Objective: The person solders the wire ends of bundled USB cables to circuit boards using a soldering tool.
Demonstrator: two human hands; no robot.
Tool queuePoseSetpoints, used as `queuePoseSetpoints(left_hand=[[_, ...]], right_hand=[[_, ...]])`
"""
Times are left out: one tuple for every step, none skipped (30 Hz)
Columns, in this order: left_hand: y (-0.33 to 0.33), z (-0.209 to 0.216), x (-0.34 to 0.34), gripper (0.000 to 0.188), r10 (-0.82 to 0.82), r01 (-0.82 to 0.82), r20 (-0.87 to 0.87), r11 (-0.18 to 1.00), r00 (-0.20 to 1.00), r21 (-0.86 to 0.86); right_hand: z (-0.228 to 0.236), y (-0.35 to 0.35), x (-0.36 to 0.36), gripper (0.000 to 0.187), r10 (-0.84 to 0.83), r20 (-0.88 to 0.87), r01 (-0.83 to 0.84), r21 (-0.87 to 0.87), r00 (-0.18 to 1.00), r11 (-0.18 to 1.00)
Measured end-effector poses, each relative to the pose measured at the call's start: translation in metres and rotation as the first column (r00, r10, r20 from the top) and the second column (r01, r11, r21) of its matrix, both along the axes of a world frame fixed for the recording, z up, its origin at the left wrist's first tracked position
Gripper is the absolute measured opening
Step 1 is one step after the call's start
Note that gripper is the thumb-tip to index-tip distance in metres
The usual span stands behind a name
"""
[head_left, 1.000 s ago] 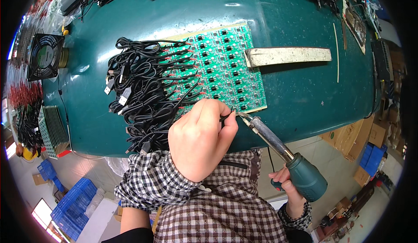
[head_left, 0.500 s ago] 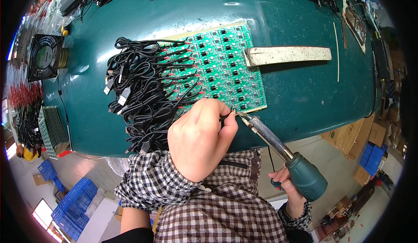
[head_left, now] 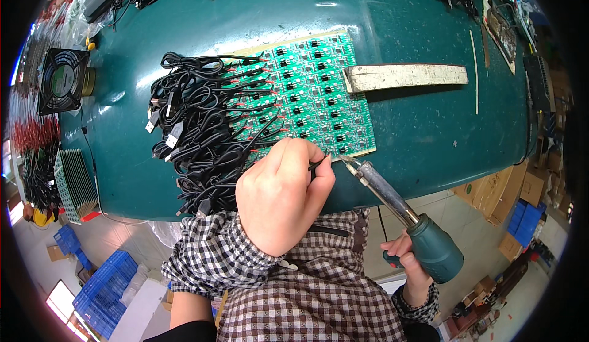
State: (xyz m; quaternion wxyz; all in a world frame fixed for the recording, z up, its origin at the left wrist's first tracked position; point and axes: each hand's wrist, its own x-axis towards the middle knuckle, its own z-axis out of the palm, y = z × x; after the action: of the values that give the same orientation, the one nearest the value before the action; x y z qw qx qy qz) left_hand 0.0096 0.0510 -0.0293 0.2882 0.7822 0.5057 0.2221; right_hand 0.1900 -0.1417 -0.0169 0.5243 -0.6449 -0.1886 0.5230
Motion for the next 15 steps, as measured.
queuePoseSetpoints(left_hand=[[0.0, 0.0, 0.0, 0.016, 0.003, -0.003, -0.004, 1.0, 1.0, 0.002], [0.0, 0.0, 0.0, 0.016, 0.003, -0.003, -0.005, 1.0, 1.0, 0.003], [0.0, 0.0, 0.0, 0.016, 0.001, -0.001, -0.004, 1.0, 1.0, 0.001], [0.0, 0.0, 0.0, 0.016, 0.0, 0.0, -0.004, 1.0, 1.0, -0.002], [0.0, 0.0, 0.0, 0.016, -0.001, 0.001, -0.003, 1.0, 1.0, -0.002], [0.0, 0.0, 0.0, 0.016, 0.0, 0.0, -0.001, 1.0, 1.0, -0.002], [0.0, -0.001, 0.0, 0.016, 0.0, 0.0, 0.001, 1.0, 1.0, -0.001], [0.0, -0.001, 0.0, 0.016, -0.001, 0.001, 0.001, 1.0, 1.0, -0.001], [0.0, 0.0, 0.0, 0.016, -0.001, 0.001, -0.002, 1.0, 1.0, -0.001], [0.0, 0.0, 0.0, 0.016, -0.002, 0.002, -0.006, 1.0, 1.0, 0.0], [0.0, 0.0, -0.001, 0.016, -0.001, 0.001, -0.006, 1.0, 1.0, 0.0], [0.0, 0.0, 0.0, 0.016, -0.004, 0.004, -0.002, 1.0, 1.0, 0.001], [0.0, -0.001, 0.0, 0.016, -0.007, 0.007, 0.002, 1.0, 1.0, 0.003], [0.0, -0.001, 0.0, 0.016, -0.008, 0.008, 0.001, 1.0, 1.0, 0.003], [0.0, 0.0, 0.0, 0.016, -0.006, 0.006, 0.003, 1.0, 1.0, -0.001]], right_hand=[[0.001, 0.0, 0.0, 0.042, 0.0, 0.0, 0.0, 0.0, 1.0, 1.0], [0.002, 0.001, 0.0, 0.044, -0.017, -0.02, 0.017, 0.002, 1.0, 1.0], [0.002, 0.001, 0.0, 0.045, -0.033, -0.039, 0.034, 0.003, 0.999, 0.999], [0.002, 0.001, 0.0, 0.045, -0.034, -0.039, 0.034, 0.003, 0.999, 0.999], [0.002, 0.0, 0.001, 0.045, -0.011, -0.02, 0.011, -0.005, 1.0, 1.0], [0.002, 0.0, 0.001, 0.045, 0.012, -0.001, -0.012, -0.014, 1.0, 1.0], [0.002, 0.0, 0.001, 0.045, 0.011, -0.001, -0.011, -0.014, 1.0, 1.0], [0.002, 0.002, 0.001, 0.043, 0.033, 0.023, -0.033, -0.005, 0.999, 0.999], [0.003, 0.003, 0.001, 0.042, 0.056, 0.048, -0.056, 0.002, 0.997, 0.998], [0.002, 0.001, 0.003, 0.042, 0.057, 0.048, -0.057, 0.002, 0.997, 0.998], [0.0, -0.004, 0.008, 0.041, 0.148, 0.104, -0.144, -0.045, 0.984, 0.989], [-0.002, -0.006, 0.011, 0.041, 0.236, 0.156, -0.223, -0.097, 0.959, 0.97], [-0.002, -0.005, 0.008, 0.041, 0.235, 0.156, -0.222, -0.097, 0.959, 0.97], [-0.002, -0.002, 0.003, 0.04, 0.142, 0.096, -0.14, -0.026, 0.985, 0.99], [-0.002, 0.001, 0.0, 0.039, 0.051, 0.031, -0.053, 0.039, 0.998, 0.998]])
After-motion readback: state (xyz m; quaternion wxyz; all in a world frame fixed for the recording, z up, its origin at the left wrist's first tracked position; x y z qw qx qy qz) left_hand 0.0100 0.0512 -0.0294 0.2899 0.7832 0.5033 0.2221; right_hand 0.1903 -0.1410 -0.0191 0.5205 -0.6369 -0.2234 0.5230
